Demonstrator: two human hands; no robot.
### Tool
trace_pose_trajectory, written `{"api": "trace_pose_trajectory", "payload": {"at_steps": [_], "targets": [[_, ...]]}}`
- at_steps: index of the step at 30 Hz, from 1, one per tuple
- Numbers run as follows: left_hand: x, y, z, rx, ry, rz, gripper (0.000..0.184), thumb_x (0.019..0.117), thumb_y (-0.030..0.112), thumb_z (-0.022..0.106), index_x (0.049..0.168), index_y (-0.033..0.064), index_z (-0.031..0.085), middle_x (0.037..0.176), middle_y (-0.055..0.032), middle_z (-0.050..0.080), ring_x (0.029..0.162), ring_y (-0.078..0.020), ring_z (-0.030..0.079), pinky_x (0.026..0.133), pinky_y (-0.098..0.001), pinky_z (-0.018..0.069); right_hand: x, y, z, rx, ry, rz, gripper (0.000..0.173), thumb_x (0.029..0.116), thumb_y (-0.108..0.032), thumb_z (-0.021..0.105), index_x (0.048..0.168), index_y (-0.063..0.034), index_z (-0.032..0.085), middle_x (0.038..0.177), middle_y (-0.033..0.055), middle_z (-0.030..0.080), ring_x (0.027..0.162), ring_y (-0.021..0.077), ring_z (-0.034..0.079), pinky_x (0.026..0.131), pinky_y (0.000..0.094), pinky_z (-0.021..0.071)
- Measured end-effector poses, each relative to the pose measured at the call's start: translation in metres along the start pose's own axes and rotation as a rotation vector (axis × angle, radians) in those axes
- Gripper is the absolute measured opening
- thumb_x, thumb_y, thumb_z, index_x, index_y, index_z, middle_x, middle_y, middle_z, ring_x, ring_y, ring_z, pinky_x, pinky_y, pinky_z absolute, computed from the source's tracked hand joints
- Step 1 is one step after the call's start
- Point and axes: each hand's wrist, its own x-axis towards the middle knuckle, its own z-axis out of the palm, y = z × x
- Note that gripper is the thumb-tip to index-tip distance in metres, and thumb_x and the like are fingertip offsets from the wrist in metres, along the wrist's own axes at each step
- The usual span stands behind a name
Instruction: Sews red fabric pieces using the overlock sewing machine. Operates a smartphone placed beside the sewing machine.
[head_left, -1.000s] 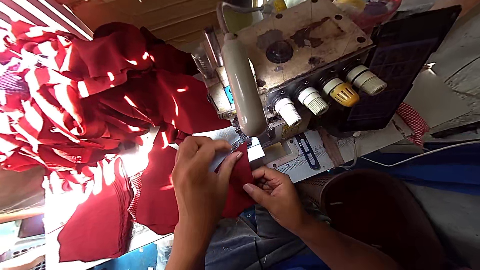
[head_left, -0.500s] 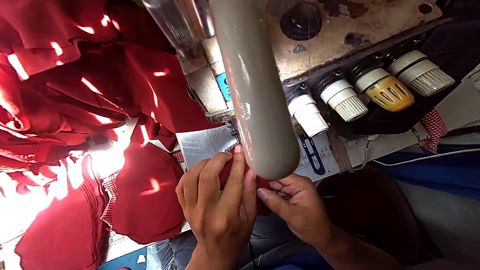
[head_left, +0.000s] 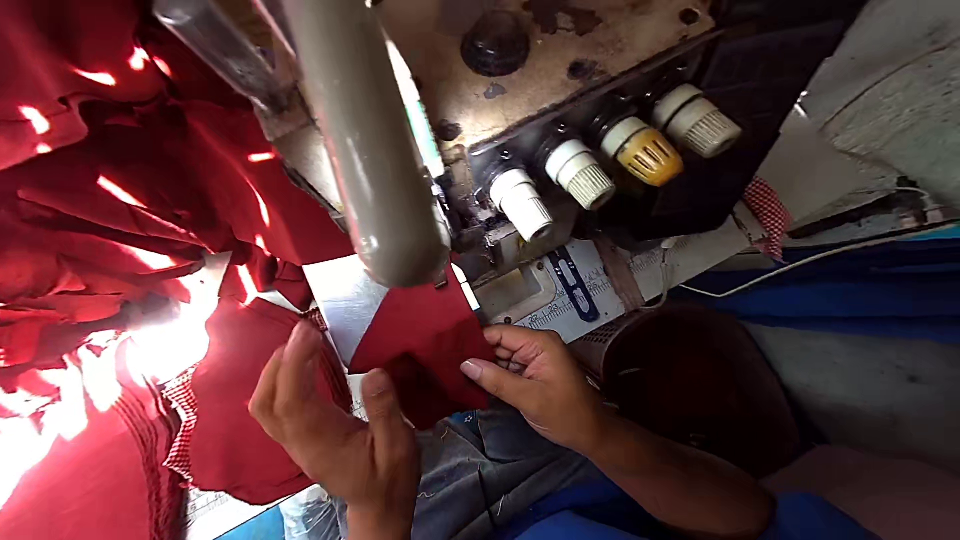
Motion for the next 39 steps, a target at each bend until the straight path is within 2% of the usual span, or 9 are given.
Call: {"api": "trace_pose_trajectory", "payload": {"at_steps": [2, 4, 10, 12, 16, 26, 34, 37, 39], "targets": [[-0.015, -0.003, -0.006, -0.152, -0.023, -0.170, 0.065, 0.1052, 0.034, 0.054, 0.144, -0.0145, 0.035, 0.134, -0.0127, 0.055, 0.123, -0.0089, 0.055, 0.104, -0.0250, 0.0476, -0.011, 0.004, -0.002, 0.022, -0.018, 0.058, 0.012, 0.0987, -0.005, 0.066, 0.102, 0.0063, 0.069, 0.087, 0.0073, 0.074, 0.077, 0.0086, 0.072, 0.073, 0.0249, 0.0619], [-0.023, -0.006, -0.014, -0.189, -0.033, -0.218, 0.064, 0.1055, 0.030, 0.052, 0.144, -0.0176, 0.031, 0.128, -0.0119, 0.056, 0.116, -0.0080, 0.058, 0.101, -0.0236, 0.0503, -0.022, 0.008, -0.003, 0.041, -0.019, 0.092, 0.014, 0.0996, -0.009, 0.066, 0.096, 0.0044, 0.070, 0.083, 0.0061, 0.074, 0.073, 0.0100, 0.073, 0.068, 0.0269, 0.0635], [0.001, 0.021, -0.032, -0.099, 0.016, -0.021, 0.042, 0.1018, 0.037, 0.060, 0.138, 0.0167, 0.056, 0.133, 0.0045, 0.057, 0.126, -0.0122, 0.054, 0.108, -0.0368, 0.0458, -0.032, 0.008, -0.003, -0.026, 0.021, -0.024, 0.018, 0.0918, -0.013, 0.077, 0.082, 0.0016, 0.074, 0.081, 0.0042, 0.070, 0.077, 0.0041, 0.066, 0.070, 0.0196, 0.0566], [0.012, 0.032, -0.025, -0.062, -0.052, 0.061, 0.031, 0.1010, 0.036, 0.062, 0.127, 0.0200, 0.065, 0.131, 0.0065, 0.059, 0.127, -0.0110, 0.054, 0.107, -0.0344, 0.0467, -0.031, 0.003, -0.003, 0.006, 0.005, -0.013, 0.014, 0.0899, -0.011, 0.079, 0.084, 0.0019, 0.075, 0.084, 0.0054, 0.072, 0.081, 0.0058, 0.068, 0.073, 0.0208, 0.0585], [0.027, 0.037, -0.005, -0.005, -0.197, 0.190, 0.021, 0.0985, 0.029, 0.067, 0.112, 0.0134, 0.074, 0.127, -0.0031, 0.066, 0.130, -0.0199, 0.056, 0.107, -0.0382, 0.0492, -0.032, 0.004, -0.005, 0.097, -0.038, 0.047, 0.011, 0.0907, -0.007, 0.077, 0.090, 0.0031, 0.075, 0.088, 0.0065, 0.073, 0.083, 0.0070, 0.069, 0.077, 0.0227, 0.0598], [0.043, 0.027, 0.003, 0.207, -0.294, 0.422, 0.016, 0.0954, 0.018, 0.072, 0.107, 0.0108, 0.080, 0.118, -0.0074, 0.075, 0.127, -0.0279, 0.062, 0.114, -0.0514, 0.0425, -0.004, 0.002, 0.000, 0.214, -0.120, -0.019, 0.008, 0.0962, -0.001, 0.066, 0.100, 0.0053, 0.066, 0.093, 0.0070, 0.072, 0.086, 0.0078, 0.069, 0.080, 0.0256, 0.0591], [0.038, 0.027, -0.007, 0.191, -0.277, 0.390, 0.015, 0.0954, 0.017, 0.071, 0.106, 0.0127, 0.081, 0.117, -0.0063, 0.075, 0.127, -0.0283, 0.062, 0.114, -0.0519, 0.0421, 0.012, -0.009, 0.012, 0.332, -0.085, 0.112, 0.024, 0.0940, 0.009, 0.063, 0.117, 0.0071, 0.057, 0.099, 0.0119, 0.074, 0.090, 0.0146, 0.074, 0.085, 0.0316, 0.0614], [0.004, 0.023, -0.023, 0.093, -0.106, 0.184, 0.014, 0.0984, 0.023, 0.067, 0.104, 0.0141, 0.076, 0.104, -0.0023, 0.070, 0.107, -0.0155, 0.063, 0.095, -0.0330, 0.0495, 0.012, -0.008, 0.013, 0.302, -0.053, 0.163, 0.025, 0.0931, 0.009, 0.065, 0.118, 0.0096, 0.060, 0.105, 0.0152, 0.073, 0.096, 0.0161, 0.073, 0.090, 0.0325, 0.0605], [-0.029, 0.023, -0.026, -0.159, -0.074, -0.105, 0.025, 0.1083, 0.025, 0.050, 0.099, 0.0168, 0.071, 0.095, 0.0091, 0.068, 0.090, 0.0001, 0.064, 0.080, -0.0176, 0.0530, 0.008, -0.011, 0.010, 0.318, -0.074, 0.214, 0.020, 0.0943, 0.006, 0.064, 0.114, 0.0093, 0.064, 0.102, 0.0140, 0.073, 0.094, 0.0155, 0.072, 0.089, 0.0329, 0.0601]]}}
